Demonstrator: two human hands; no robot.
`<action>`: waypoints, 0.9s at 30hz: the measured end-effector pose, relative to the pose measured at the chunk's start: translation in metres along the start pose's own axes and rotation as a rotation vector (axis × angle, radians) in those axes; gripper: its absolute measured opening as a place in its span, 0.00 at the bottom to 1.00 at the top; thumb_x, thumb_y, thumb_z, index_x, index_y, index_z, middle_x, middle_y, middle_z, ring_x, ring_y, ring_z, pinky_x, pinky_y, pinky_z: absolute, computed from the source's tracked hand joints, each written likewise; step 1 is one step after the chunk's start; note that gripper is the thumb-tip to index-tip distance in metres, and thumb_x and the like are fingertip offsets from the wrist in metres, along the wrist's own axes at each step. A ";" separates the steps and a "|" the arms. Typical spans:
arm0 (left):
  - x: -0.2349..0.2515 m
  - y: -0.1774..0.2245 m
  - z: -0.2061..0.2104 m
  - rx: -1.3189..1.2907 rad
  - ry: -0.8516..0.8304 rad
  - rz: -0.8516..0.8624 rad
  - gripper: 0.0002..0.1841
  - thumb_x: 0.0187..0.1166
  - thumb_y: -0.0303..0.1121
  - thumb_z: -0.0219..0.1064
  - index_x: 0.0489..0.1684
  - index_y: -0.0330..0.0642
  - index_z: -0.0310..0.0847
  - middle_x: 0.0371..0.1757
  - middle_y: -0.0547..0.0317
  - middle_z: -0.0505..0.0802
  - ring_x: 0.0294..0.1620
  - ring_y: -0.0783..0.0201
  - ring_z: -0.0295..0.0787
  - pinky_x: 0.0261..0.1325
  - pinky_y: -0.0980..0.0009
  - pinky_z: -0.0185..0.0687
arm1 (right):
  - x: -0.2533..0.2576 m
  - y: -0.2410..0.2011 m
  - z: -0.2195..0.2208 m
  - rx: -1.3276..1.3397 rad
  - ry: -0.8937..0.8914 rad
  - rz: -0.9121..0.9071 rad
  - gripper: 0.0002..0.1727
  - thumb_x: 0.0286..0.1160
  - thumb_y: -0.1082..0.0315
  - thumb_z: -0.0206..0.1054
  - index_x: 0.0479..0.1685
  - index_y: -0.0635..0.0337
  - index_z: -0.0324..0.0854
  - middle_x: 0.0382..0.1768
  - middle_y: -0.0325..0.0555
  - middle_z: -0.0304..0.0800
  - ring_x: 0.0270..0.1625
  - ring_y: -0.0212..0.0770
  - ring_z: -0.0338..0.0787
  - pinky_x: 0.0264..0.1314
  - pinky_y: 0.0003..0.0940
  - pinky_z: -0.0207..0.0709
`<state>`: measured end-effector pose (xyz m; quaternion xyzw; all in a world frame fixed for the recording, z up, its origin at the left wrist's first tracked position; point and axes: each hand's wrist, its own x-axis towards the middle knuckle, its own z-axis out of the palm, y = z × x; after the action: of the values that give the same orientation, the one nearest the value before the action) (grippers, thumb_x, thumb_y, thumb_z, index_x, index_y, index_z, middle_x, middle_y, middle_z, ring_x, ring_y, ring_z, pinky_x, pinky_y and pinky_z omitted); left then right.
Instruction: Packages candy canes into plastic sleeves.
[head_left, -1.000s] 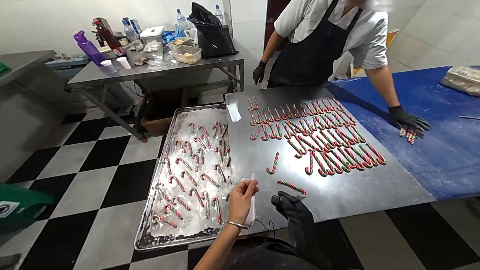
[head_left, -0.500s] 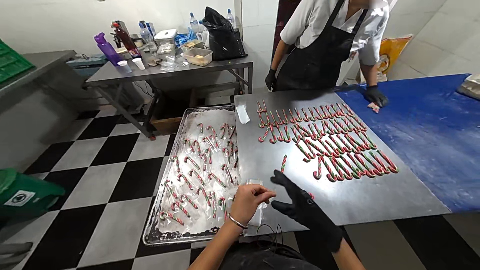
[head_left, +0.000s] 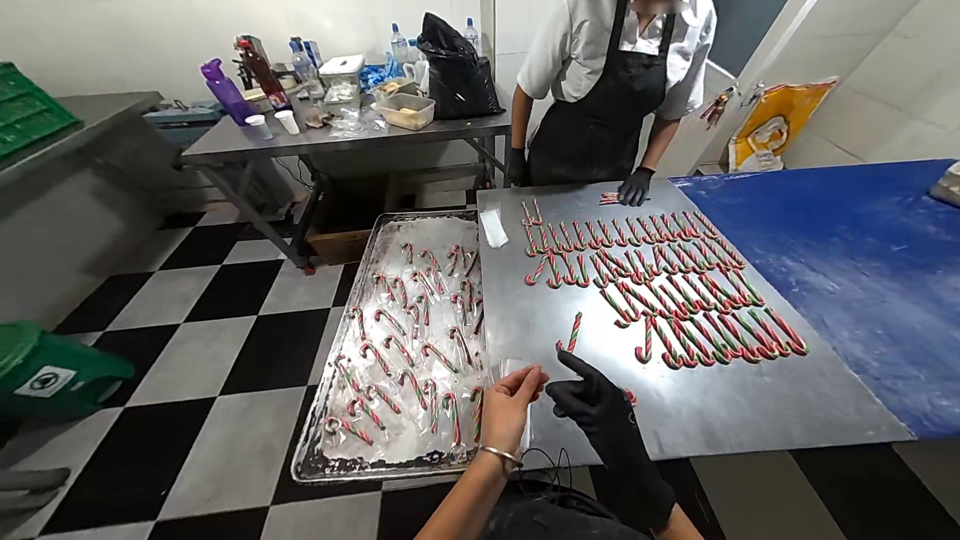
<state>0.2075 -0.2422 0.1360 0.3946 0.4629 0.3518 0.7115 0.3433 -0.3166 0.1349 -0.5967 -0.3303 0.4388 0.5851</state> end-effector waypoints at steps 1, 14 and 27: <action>0.000 0.000 0.002 0.027 0.023 0.024 0.09 0.80 0.29 0.72 0.46 0.32 0.94 0.37 0.56 0.98 0.39 0.70 0.93 0.51 0.75 0.88 | -0.002 0.002 0.002 -0.020 0.011 0.013 0.33 0.70 0.71 0.76 0.78 0.64 0.74 0.39 0.49 0.98 0.35 0.42 0.96 0.40 0.35 0.91; 0.018 -0.029 -0.016 0.365 -0.290 0.216 0.13 0.89 0.32 0.57 0.56 0.37 0.88 0.39 0.63 0.92 0.38 0.77 0.87 0.50 0.78 0.84 | -0.014 0.028 -0.005 -0.120 0.050 0.106 0.32 0.70 0.67 0.77 0.77 0.62 0.75 0.36 0.45 0.98 0.31 0.37 0.95 0.35 0.30 0.89; 0.002 -0.034 -0.015 0.247 -0.069 0.101 0.07 0.78 0.30 0.74 0.40 0.35 0.95 0.32 0.60 0.98 0.35 0.74 0.95 0.49 0.76 0.90 | -0.027 0.008 0.002 -0.215 0.036 0.241 0.30 0.70 0.72 0.75 0.74 0.67 0.76 0.41 0.50 0.98 0.37 0.38 0.97 0.42 0.31 0.90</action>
<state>0.1983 -0.2512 0.1013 0.5140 0.4576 0.3136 0.6543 0.3302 -0.3410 0.1306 -0.6990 -0.2910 0.4570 0.4668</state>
